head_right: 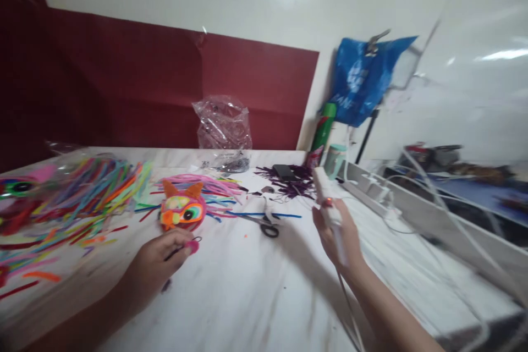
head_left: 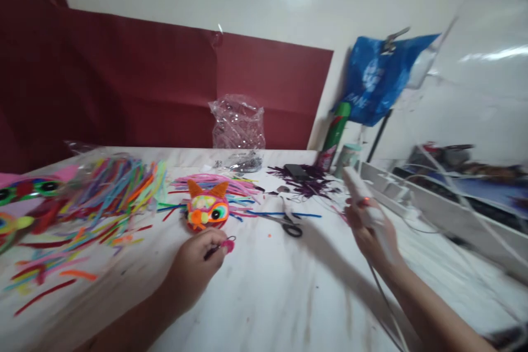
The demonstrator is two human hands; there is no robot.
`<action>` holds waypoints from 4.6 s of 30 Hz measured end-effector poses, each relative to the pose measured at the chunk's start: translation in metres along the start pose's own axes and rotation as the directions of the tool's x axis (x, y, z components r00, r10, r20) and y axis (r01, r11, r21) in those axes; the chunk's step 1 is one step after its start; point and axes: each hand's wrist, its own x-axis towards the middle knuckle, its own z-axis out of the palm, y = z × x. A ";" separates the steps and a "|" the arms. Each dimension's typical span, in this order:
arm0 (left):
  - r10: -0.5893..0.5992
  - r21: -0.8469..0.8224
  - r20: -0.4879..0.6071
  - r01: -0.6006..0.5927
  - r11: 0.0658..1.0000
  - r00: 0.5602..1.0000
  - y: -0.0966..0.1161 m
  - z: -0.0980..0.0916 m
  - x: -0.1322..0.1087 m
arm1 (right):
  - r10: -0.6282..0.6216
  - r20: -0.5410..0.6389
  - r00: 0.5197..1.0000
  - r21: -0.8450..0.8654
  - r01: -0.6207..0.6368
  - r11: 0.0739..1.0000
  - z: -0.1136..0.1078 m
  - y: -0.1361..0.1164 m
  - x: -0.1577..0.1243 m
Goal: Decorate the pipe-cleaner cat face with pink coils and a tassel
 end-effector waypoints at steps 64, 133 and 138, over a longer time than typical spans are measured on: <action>-0.197 -0.610 0.122 0.230 0.758 0.973 0.008 -0.003 -0.005 | -0.050 0.637 0.769 0.719 -0.570 0.396 0.110 -0.142 -0.066; -0.095 -0.188 -0.233 0.051 0.981 0.968 0.020 -0.002 -0.007 | -0.002 0.581 0.814 0.620 -0.441 0.649 0.109 -0.151 -0.075; -0.109 -0.191 -0.219 0.066 0.979 0.970 0.017 -0.001 -0.007 | -0.004 0.574 0.819 0.614 -0.427 0.664 0.110 -0.149 -0.076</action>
